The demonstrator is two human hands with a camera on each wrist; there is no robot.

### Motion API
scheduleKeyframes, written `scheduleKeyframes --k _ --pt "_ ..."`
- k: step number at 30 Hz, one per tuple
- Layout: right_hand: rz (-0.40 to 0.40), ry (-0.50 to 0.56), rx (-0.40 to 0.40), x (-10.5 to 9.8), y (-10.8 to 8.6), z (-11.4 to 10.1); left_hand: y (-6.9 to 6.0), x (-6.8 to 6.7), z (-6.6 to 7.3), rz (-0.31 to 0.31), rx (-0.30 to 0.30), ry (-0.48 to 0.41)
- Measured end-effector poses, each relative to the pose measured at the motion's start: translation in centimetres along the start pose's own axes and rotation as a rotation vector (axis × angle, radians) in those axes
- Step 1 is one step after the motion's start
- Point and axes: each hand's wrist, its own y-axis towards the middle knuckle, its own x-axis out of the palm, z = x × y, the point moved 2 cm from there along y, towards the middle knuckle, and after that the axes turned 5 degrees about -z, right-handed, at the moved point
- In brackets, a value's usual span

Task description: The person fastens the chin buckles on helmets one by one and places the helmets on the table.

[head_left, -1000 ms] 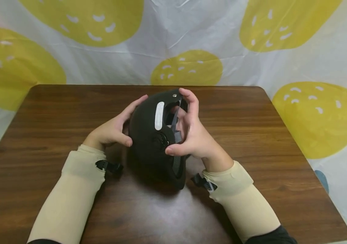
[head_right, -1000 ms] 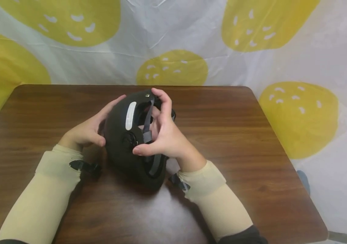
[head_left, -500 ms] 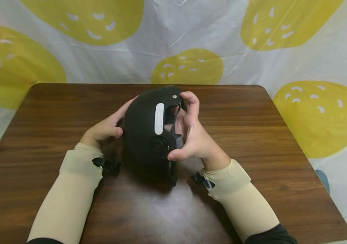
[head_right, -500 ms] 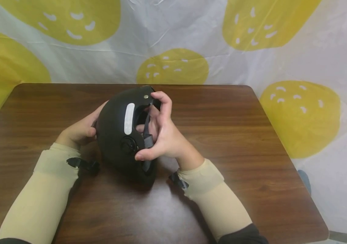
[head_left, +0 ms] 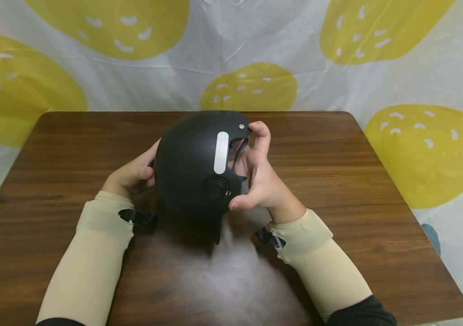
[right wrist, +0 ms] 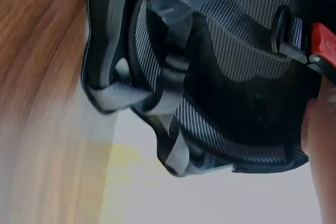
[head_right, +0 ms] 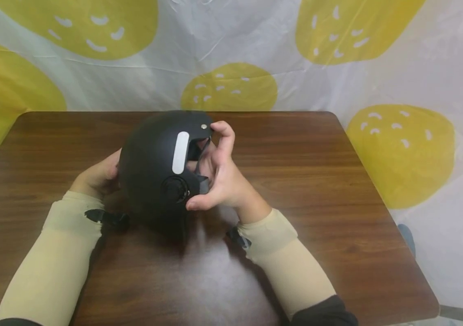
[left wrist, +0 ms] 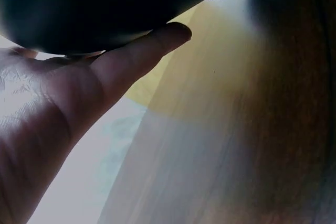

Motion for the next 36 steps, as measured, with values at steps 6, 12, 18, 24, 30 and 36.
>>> scheduleKeyframes --k 6,12,18,24,30,36 --pt "-0.007 0.025 0.028 -0.5 -0.1 -0.1 0.0 0.3 0.1 -0.018 0.008 -0.022" --pt "-0.006 0.022 0.036 -0.7 0.1 0.1 -0.3 -0.2 -0.1 0.000 0.022 -0.032" --pt "0.015 0.000 0.043 -1.3 -0.1 0.4 -1.2 -0.8 -0.6 0.016 0.027 -0.059" --pt "0.024 -0.022 0.081 -2.1 -0.4 0.6 -1.7 -1.0 -0.5 0.084 0.005 -0.104" --pt "0.036 -0.175 0.184 -3.1 -0.8 0.3 -1.9 -0.9 -0.3 0.144 0.022 -0.147" --pt "0.039 -0.454 0.304 -4.5 -1.1 -0.6 -2.1 -0.9 -0.2 0.211 0.030 -0.178"
